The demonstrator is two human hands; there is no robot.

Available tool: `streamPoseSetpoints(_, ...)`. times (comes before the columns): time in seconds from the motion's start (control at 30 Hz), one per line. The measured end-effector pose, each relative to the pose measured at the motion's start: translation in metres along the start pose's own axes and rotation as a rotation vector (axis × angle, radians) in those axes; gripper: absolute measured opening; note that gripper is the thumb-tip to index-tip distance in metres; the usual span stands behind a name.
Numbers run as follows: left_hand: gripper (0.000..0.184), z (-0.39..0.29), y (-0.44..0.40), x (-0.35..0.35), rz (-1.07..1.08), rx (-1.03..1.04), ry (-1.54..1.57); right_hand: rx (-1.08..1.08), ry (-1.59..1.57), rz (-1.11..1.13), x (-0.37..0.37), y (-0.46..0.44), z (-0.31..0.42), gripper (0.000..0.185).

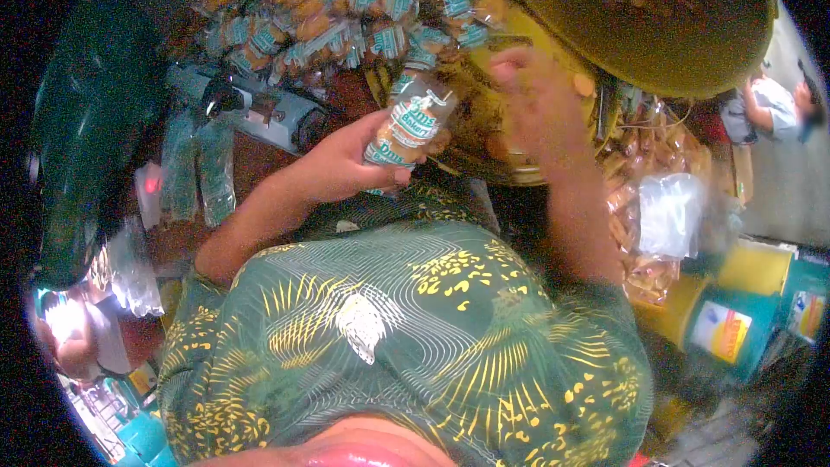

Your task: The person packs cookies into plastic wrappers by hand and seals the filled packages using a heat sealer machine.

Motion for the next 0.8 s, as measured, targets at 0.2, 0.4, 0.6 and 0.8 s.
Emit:
streamPoseSetpoints(0.2,0.068,0.001,0.008,-0.004,-0.008,0.002,0.094,0.454,0.885,-0.042,-0.050,0.013,-0.182,0.022)
streamPoseSetpoints(0.4,0.068,-0.004,0.010,-0.003,-0.015,0.036,0.068,0.277,-0.004,-0.138,-0.036,0.003,-0.151,0.027)
streamPoseSetpoints(0.6,0.070,-0.003,0.010,0.001,0.011,0.064,-0.062,-0.130,-0.610,0.313,0.040,-0.012,0.028,0.019)
streamPoseSetpoints(0.8,0.068,-0.014,0.030,-0.004,-0.063,0.057,-0.029,-0.089,-0.396,0.446,0.067,-0.023,0.065,0.019)
Point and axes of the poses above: each hand's wrist, its own y-axis away from the middle knuckle, its own x-axis out of the palm, z = x × y, the point moved 10 cm from there along -y, towards the middle knuckle, and after that the axes turned 8 degrees about z, right-handed, at the moved point
